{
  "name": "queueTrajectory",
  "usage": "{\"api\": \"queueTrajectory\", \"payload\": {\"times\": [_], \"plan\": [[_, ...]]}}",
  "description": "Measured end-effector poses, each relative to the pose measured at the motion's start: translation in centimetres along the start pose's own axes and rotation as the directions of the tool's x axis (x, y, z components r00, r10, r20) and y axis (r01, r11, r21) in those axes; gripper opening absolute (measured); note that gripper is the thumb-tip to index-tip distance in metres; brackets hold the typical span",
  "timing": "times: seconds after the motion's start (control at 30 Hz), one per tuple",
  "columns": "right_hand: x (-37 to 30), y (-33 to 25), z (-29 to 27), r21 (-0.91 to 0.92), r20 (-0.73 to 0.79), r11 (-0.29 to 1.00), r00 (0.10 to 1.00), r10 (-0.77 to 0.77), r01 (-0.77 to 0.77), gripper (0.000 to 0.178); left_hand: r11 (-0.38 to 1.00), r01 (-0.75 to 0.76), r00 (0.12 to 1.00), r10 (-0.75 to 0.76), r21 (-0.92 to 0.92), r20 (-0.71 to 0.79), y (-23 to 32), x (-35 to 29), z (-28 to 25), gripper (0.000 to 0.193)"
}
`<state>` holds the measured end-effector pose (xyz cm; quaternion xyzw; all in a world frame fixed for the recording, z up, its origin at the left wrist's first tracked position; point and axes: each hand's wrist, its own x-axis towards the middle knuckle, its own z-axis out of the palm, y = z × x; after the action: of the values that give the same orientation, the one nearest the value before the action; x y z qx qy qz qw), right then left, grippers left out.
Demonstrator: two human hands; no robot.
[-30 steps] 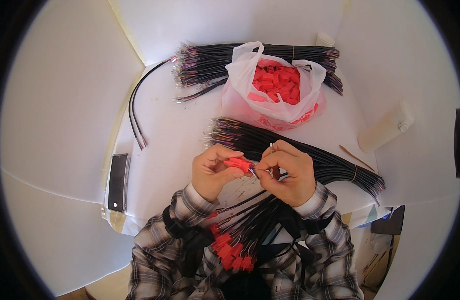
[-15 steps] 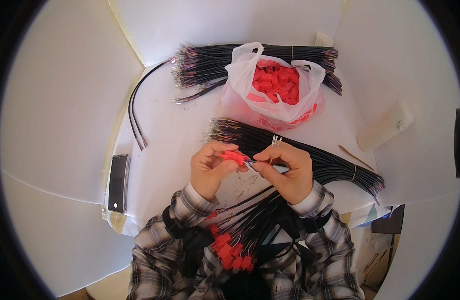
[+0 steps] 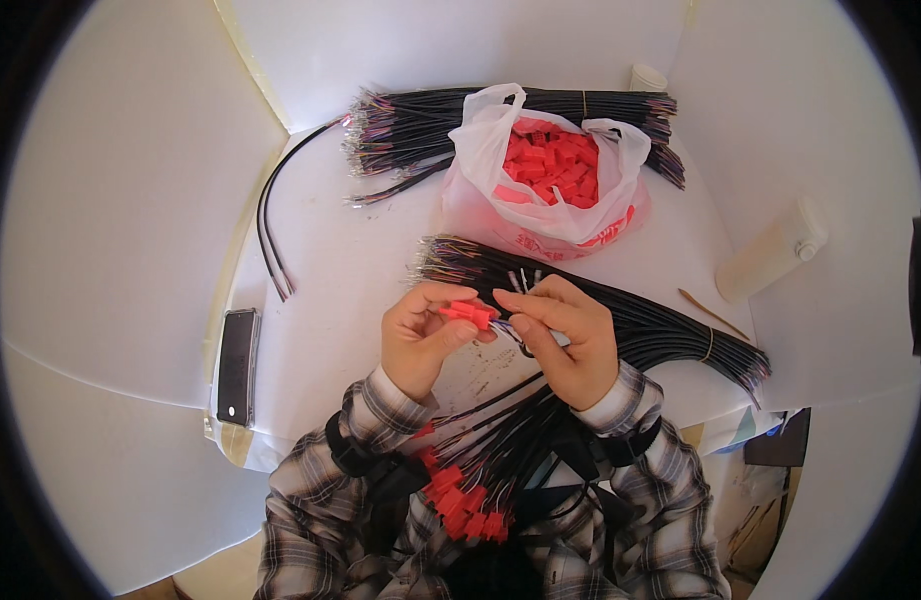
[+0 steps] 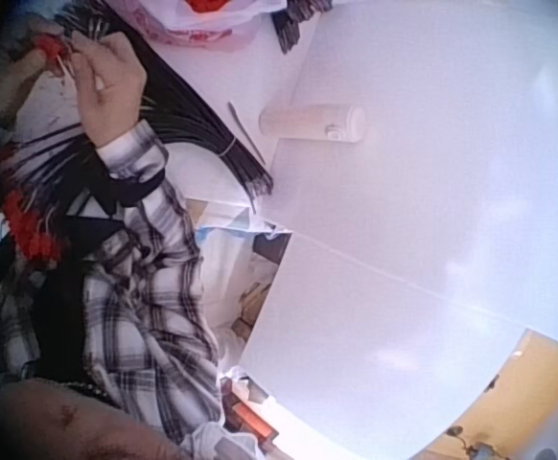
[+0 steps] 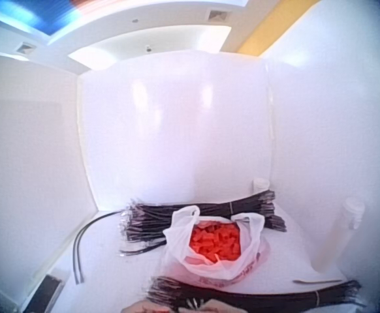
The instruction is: Insert the ends of multiple thin electrical wires into a pink plastic connector housing to form a wire harness.
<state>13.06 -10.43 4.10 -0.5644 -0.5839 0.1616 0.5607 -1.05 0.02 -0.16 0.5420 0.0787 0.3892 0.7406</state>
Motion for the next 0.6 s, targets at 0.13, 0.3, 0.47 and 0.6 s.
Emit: {"api": "queueTrajectory", "payload": {"times": [0.13, 0.3, 0.47, 0.6], "plan": [[0.13, 0.61, -0.14, -0.235, -0.036, 0.958, 0.984, -0.177, 0.164, 0.029, 0.999, -0.005, 1.000, 0.004, -0.046, -0.025, -0.13, 0.13, 0.12, 0.027], [0.11, 0.65, -0.42, -0.459, 0.016, 0.848, 0.958, -0.288, 0.263, 0.040, 0.998, -0.009, 0.999, 0.007, -0.062, -0.038, -0.34, 0.18, 0.26, 0.027], [0.25, 0.62, -0.32, -0.491, 0.026, 0.812, 0.936, -0.350, 0.317, 0.043, 0.998, -0.033, 0.998, 0.031, -0.058, -0.049, 0.03, 0.11, 0.42, 0.026], [0.18, 0.77, -0.55, -0.517, 0.041, 0.789, 0.930, -0.364, 0.332, 0.043, 0.998, -0.030, 0.999, 0.028, -0.048, -0.031, -0.46, 0.21, 0.28, 0.026]]}}
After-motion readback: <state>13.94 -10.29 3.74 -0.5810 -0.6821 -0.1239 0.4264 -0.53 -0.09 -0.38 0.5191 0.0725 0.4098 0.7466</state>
